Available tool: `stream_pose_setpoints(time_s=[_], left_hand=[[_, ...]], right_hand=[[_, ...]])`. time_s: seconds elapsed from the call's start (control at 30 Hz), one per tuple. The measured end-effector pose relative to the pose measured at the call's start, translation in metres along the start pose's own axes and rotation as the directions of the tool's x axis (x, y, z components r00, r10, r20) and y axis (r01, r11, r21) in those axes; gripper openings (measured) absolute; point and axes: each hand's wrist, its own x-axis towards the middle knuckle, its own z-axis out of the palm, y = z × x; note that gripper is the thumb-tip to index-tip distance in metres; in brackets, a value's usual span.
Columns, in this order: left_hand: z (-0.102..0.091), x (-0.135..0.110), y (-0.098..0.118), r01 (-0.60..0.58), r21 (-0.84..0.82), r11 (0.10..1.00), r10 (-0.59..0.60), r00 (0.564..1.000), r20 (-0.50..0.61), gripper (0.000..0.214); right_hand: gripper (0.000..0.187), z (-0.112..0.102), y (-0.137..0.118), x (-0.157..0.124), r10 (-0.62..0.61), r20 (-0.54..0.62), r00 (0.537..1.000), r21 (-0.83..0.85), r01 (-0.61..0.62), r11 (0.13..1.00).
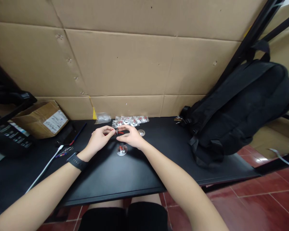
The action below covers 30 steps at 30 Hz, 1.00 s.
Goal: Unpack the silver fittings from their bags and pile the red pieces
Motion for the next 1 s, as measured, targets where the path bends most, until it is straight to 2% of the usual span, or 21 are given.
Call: stream_pose_setpoints(time_s=[0.1,0.23,0.33,0.47,0.57,0.77,0.87,0.93,1.0], left_hand=[[-0.001,-0.001,0.001,-0.013,0.0,1.0,0.013,1.0,0.013,0.025],[0.0,-0.003,0.003,-0.056,0.047,0.997,0.052,0.995,0.087,0.025],[0.002,-0.003,0.003,-0.064,0.094,0.994,0.052,0.991,0.126,0.022],[0.003,-0.001,0.001,-0.093,0.127,0.988,0.073,0.986,0.149,0.021],[0.003,0.001,-0.002,-0.112,0.175,0.978,0.088,0.987,0.138,0.022],[-0.001,0.01,-0.015,-0.222,0.268,0.938,0.177,0.968,0.18,0.031],[-0.009,0.022,-0.029,-0.223,0.307,0.925,0.197,0.974,0.114,0.038],[-0.018,0.032,-0.044,-0.161,0.372,0.914,0.172,0.985,0.005,0.039],[-0.028,0.041,-0.062,-0.095,0.453,0.887,0.134,0.989,-0.056,0.037]], right_hand=[[0.058,-0.001,0.004,0.0,-0.045,0.007,0.999,-0.034,0.045,0.998],[0.058,-0.003,0.013,0.003,-0.077,0.022,0.997,-0.123,0.079,0.989],[0.051,-0.004,0.017,0.004,-0.107,0.047,0.993,-0.214,0.114,0.97],[0.038,-0.007,0.013,0.003,-0.188,0.096,0.977,-0.353,0.21,0.912],[0.043,-0.009,0.012,0.005,-0.219,0.12,0.968,-0.46,0.25,0.852],[0.046,-0.012,0.019,0.015,-0.282,0.07,0.957,-0.585,0.269,0.765],[0.048,-0.011,0.02,0.016,-0.295,0.082,0.952,-0.58,0.286,0.763],[0.05,-0.01,0.019,0.016,-0.289,0.074,0.954,-0.551,0.281,0.786],[0.05,-0.009,0.019,0.015,-0.263,0.056,0.963,-0.547,0.249,0.799]])
